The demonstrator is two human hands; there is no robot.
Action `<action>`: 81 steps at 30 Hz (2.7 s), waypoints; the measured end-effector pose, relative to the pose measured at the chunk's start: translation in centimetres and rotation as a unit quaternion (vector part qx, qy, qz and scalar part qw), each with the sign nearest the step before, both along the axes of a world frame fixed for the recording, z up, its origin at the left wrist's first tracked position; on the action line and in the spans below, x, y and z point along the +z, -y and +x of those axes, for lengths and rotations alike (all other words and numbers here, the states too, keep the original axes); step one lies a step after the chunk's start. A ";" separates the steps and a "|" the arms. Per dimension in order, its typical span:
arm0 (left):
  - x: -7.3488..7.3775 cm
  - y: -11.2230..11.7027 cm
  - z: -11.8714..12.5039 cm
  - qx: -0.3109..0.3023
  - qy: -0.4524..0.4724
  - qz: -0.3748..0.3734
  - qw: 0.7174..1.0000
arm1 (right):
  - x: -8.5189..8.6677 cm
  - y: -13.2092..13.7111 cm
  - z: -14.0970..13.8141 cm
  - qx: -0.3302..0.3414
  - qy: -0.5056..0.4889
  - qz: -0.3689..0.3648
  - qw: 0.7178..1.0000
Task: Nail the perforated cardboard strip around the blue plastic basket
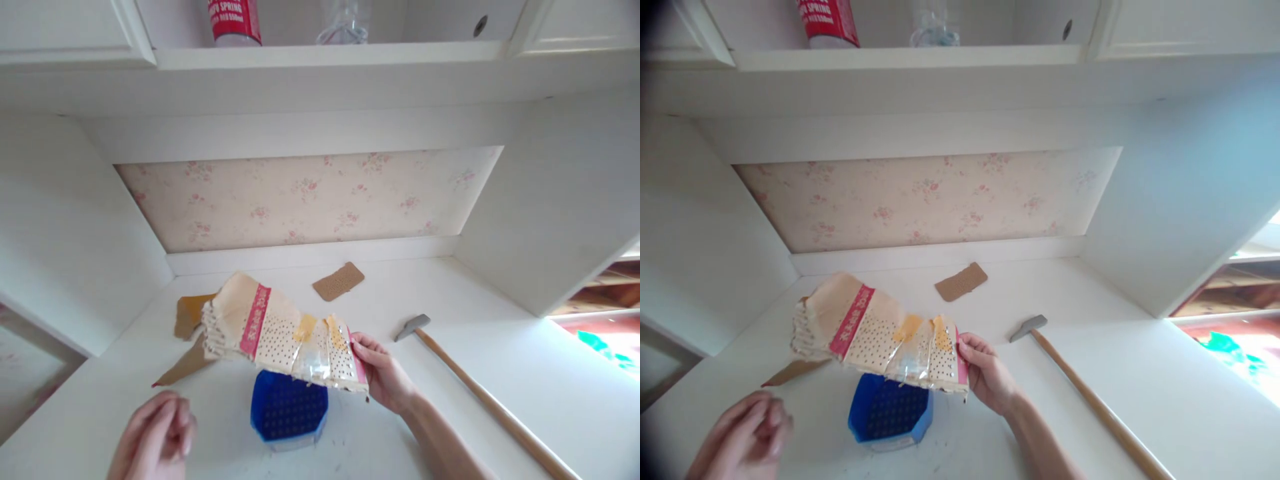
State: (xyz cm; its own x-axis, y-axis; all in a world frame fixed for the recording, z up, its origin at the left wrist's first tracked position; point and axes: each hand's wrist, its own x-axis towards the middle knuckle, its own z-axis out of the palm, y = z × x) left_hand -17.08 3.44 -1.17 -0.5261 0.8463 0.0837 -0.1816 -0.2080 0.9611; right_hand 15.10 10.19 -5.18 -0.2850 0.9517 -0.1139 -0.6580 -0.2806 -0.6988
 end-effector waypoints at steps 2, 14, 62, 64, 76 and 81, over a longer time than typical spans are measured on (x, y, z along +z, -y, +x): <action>-0.5 -2.3 0.5 -0.052 -0.004 -0.055 0.997 | 0.0 -0.3 0.3 -0.031 -0.003 0.006 1.000; -1.7 -3.2 8.2 -0.264 -0.100 -0.138 0.949 | -0.7 -2.3 1.7 -0.161 0.041 0.036 0.985; -4.8 -14.7 15.2 -0.381 0.291 -0.134 0.867 | -1.1 -5.0 -1.0 -0.081 0.178 0.027 0.980; -4.8 -14.9 15.2 -0.377 0.303 -0.140 0.864 | -1.3 -5.1 -1.0 -0.090 0.195 0.038 0.976; -5.4 -14.7 14.9 -0.414 0.290 -0.152 0.849 | -2.1 -4.6 -1.5 -0.134 0.371 0.189 0.899; -5.7 -14.7 14.7 -0.420 0.305 -0.145 0.843 | -2.6 -4.4 -1.8 -0.162 0.455 0.223 0.846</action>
